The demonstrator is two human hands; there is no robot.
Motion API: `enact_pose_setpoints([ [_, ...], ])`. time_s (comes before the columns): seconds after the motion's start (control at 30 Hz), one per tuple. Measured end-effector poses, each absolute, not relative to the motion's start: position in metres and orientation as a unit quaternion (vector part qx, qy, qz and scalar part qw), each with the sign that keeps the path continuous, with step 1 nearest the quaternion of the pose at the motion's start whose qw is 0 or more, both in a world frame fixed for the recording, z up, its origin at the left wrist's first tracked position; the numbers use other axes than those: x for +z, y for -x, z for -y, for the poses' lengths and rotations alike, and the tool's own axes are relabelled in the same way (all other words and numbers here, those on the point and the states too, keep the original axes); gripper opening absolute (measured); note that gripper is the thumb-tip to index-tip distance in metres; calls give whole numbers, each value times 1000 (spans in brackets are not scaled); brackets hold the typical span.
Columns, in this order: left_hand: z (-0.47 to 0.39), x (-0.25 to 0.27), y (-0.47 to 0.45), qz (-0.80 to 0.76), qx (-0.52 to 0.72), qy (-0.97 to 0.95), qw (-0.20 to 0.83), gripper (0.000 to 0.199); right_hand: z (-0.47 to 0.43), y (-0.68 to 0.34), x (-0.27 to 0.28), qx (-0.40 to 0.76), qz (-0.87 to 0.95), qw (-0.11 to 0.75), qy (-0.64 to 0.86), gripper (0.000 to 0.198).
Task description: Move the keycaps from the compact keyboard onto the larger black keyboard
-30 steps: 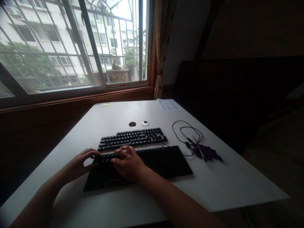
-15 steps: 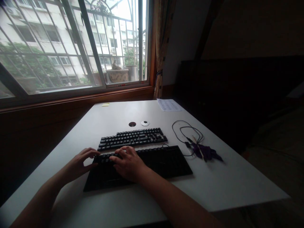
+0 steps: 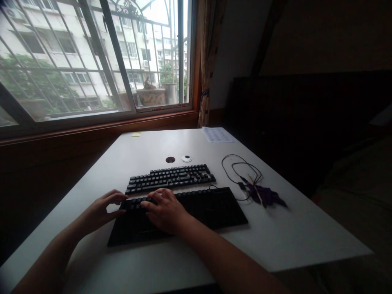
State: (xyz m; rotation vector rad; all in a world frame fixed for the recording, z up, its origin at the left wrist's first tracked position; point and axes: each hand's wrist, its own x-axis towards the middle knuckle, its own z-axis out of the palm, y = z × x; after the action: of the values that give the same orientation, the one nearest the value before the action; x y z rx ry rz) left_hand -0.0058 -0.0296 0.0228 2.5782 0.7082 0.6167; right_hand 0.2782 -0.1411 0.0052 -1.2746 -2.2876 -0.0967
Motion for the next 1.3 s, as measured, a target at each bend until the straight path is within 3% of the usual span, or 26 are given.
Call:
enact_pose_setpoints([
  [0.5, 32, 21, 7, -252, 199, -931, 175, 32, 141, -277, 6, -35, 839, 265, 473, 42],
  [0.73, 22, 33, -6, -294, 283, -900, 156, 24, 141, -277, 6, -34, 839, 269, 473, 40],
  [0.97, -30, 54, -40, -313, 285, -901, 97, 29, 139, -278, 3, -36, 839, 270, 471, 39],
  [1.3, -112, 29, -103, -316, 198, -925, 69, 26, 141, -278, 8, -32, 838, 267, 475, 37],
])
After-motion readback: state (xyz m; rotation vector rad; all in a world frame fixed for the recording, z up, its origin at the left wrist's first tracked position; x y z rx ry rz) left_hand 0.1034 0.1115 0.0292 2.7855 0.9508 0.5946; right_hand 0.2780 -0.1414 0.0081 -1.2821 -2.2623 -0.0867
